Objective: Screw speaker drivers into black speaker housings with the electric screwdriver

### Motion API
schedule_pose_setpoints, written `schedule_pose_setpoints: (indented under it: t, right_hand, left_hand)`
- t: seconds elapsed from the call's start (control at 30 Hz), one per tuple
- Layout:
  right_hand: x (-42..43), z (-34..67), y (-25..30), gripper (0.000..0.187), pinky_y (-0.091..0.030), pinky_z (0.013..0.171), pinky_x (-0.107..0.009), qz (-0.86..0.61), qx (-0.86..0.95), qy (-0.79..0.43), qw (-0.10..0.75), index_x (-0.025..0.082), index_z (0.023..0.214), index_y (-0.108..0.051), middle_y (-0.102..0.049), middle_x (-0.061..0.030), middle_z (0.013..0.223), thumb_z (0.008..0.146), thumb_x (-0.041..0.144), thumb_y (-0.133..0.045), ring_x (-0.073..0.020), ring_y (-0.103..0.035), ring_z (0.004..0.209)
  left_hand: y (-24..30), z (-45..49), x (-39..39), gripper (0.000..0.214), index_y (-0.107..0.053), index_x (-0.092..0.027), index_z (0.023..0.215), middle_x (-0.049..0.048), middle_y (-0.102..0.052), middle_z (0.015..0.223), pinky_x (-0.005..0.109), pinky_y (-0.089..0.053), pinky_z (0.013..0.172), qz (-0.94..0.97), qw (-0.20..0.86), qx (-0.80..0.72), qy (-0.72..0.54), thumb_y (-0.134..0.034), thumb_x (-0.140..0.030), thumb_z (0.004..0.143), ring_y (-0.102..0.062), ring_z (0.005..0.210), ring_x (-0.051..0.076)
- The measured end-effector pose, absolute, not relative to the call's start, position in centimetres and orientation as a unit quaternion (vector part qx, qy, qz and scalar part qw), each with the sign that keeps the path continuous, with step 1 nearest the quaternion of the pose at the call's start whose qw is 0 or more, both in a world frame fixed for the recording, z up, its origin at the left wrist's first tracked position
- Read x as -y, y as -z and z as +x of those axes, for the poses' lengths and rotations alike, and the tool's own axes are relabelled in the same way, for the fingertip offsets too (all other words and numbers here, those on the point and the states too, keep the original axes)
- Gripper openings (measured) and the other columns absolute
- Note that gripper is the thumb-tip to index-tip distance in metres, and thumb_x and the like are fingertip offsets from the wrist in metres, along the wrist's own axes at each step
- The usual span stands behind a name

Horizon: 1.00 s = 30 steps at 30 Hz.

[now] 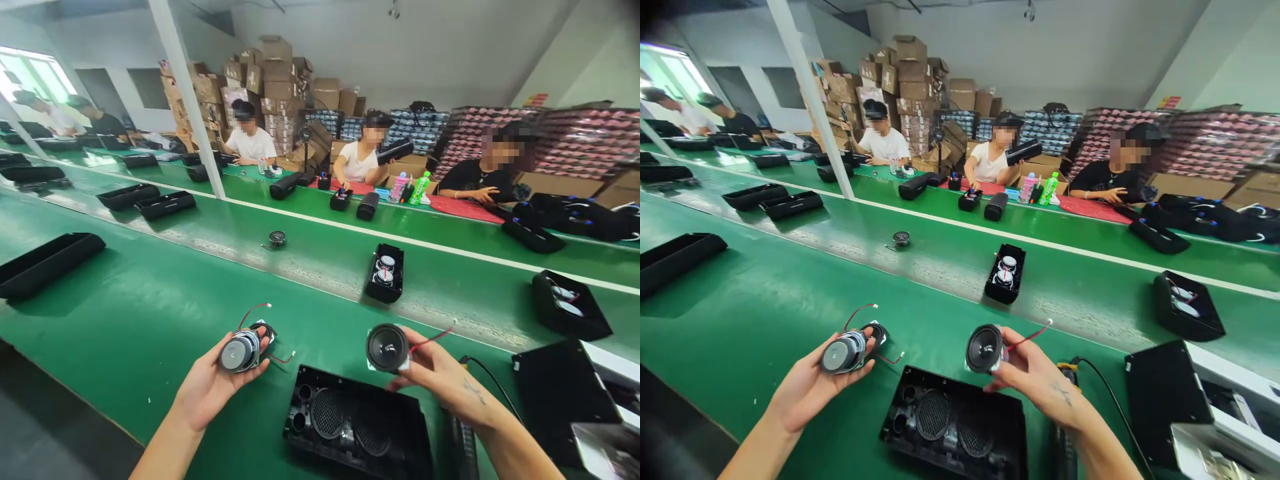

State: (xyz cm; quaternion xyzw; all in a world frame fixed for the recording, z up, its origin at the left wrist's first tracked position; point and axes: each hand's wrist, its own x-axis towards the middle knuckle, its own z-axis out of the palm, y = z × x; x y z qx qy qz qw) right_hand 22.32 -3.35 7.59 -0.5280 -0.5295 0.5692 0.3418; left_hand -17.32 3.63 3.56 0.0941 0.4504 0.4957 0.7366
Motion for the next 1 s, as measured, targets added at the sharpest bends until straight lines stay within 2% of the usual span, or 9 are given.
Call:
schedule_pose_setpoints:
  t: [0.23,0.4,0.47,0.57,0.7,0.8,0.87,0.93,1.0]
  right_hand:
    - [10.3,22.8,-5.4,0.066,-0.064,0.07,-0.033,-0.5,0.399,-0.671,0.376,0.027,0.137,-0.07,-0.073,-0.0075,0.109,0.083,0.057,-0.092,-0.0161,-0.068,0.075]
    - [12.8,22.7,-5.5,0.066,-0.045,0.053,-0.024,-0.542,0.26,-0.693,0.397,0.023,0.13,-0.075,-0.07,-0.0078,0.106,0.081,0.066,-0.091,-0.0051,-0.048,0.055]
    - [13.5,22.6,-5.9,0.073,-0.038,0.055,-0.023,-0.564,0.218,-0.69,0.396,0.024,0.138,-0.072,-0.069,-0.0066,0.098,0.083,0.069,-0.088,-0.0045,-0.044,0.056]
    - [13.7,22.2,-6.0,0.089,-0.031,0.056,-0.023,-0.59,0.259,-0.67,0.369,0.029,0.157,-0.056,-0.067,-0.004,0.089,0.087,0.078,-0.079,-0.0069,-0.042,0.057]
    - [13.0,21.0,-5.8,0.079,-0.052,0.069,-0.029,-0.578,0.355,-0.63,0.377,0.03,0.145,-0.063,-0.071,-0.0106,0.116,0.085,0.078,-0.08,-0.0227,-0.068,0.094]
    - [12.7,20.0,-5.7,0.072,-0.058,0.095,-0.042,-0.562,0.383,-0.624,0.385,0.028,0.136,-0.068,-0.073,-0.0125,0.118,0.085,0.077,-0.082,-0.0297,-0.068,0.112]
    - [12.9,19.6,-5.7,0.073,-0.057,0.079,-0.036,-0.569,0.37,-0.632,0.373,0.031,0.142,-0.065,-0.071,-0.0094,0.11,0.086,0.076,-0.081,-0.0238,-0.067,0.093]
    - [13.2,19.4,-5.9,0.077,-0.044,0.06,-0.029,-0.586,0.322,-0.636,0.384,0.033,0.146,-0.062,-0.068,-0.0057,0.105,0.086,0.078,-0.079,-0.0129,-0.054,0.065]
    - [13.6,19.3,-6.0,0.081,-0.033,0.054,-0.027,-0.598,0.257,-0.635,0.416,0.034,0.147,-0.061,-0.066,-0.0041,0.102,0.084,0.082,-0.078,-0.0069,-0.039,0.055]
  left_hand:
    - [-6.2,-15.0,0.0,0.026,-0.07,-0.016,0.122,0.0101,-0.074,0.089,0.04,-0.067,0.048,0.031,0.78,-0.516,-0.353,-0.062,-0.035,0.106,-0.075,0.066,0.024]
    - [-6.3,-13.3,3.2,0.075,-0.075,-0.02,0.126,0.0088,-0.072,0.09,0.035,-0.063,0.047,0.089,0.849,-0.478,-0.208,-0.092,-0.073,0.075,-0.069,0.064,0.022]
    - [-6.3,-12.6,4.0,0.079,-0.076,-0.022,0.127,0.0065,-0.072,0.091,0.026,-0.061,0.053,0.125,0.864,-0.442,-0.204,-0.103,-0.063,0.065,-0.068,0.067,0.017]
    - [-6.4,-11.3,4.1,0.063,-0.078,-0.022,0.119,0.0021,-0.067,0.086,0.015,-0.053,0.055,0.222,0.867,-0.402,-0.195,-0.107,-0.042,0.067,-0.061,0.069,0.01]
    - [-5.9,-10.1,3.2,0.051,-0.078,-0.022,0.113,0.0035,-0.065,0.094,0.018,-0.055,0.054,0.336,0.846,-0.367,-0.192,-0.103,-0.042,0.073,-0.055,0.073,0.011]
    - [-4.8,-10.7,3.1,0.057,-0.08,-0.023,0.119,0.0066,-0.066,0.096,0.017,-0.048,0.051,0.274,0.871,-0.349,-0.213,-0.102,-0.046,0.073,-0.059,0.077,0.015]
    - [-3.8,-11.6,3.5,0.062,-0.081,-0.024,0.121,0.0103,-0.069,0.102,0.016,-0.043,0.049,0.203,0.866,-0.369,-0.27,-0.102,-0.054,0.071,-0.061,0.08,0.016]
    - [-3.2,-12.4,3.9,0.063,-0.083,-0.024,0.117,0.0125,-0.071,0.106,0.015,-0.036,0.046,0.167,0.848,-0.388,-0.321,-0.1,-0.063,0.069,-0.056,0.076,0.014]
    - [-3.2,-12.8,4.1,0.061,-0.083,-0.025,0.116,0.0127,-0.071,0.105,0.017,-0.034,0.045,0.173,0.838,-0.393,-0.338,-0.095,-0.067,0.073,-0.051,0.072,0.013]
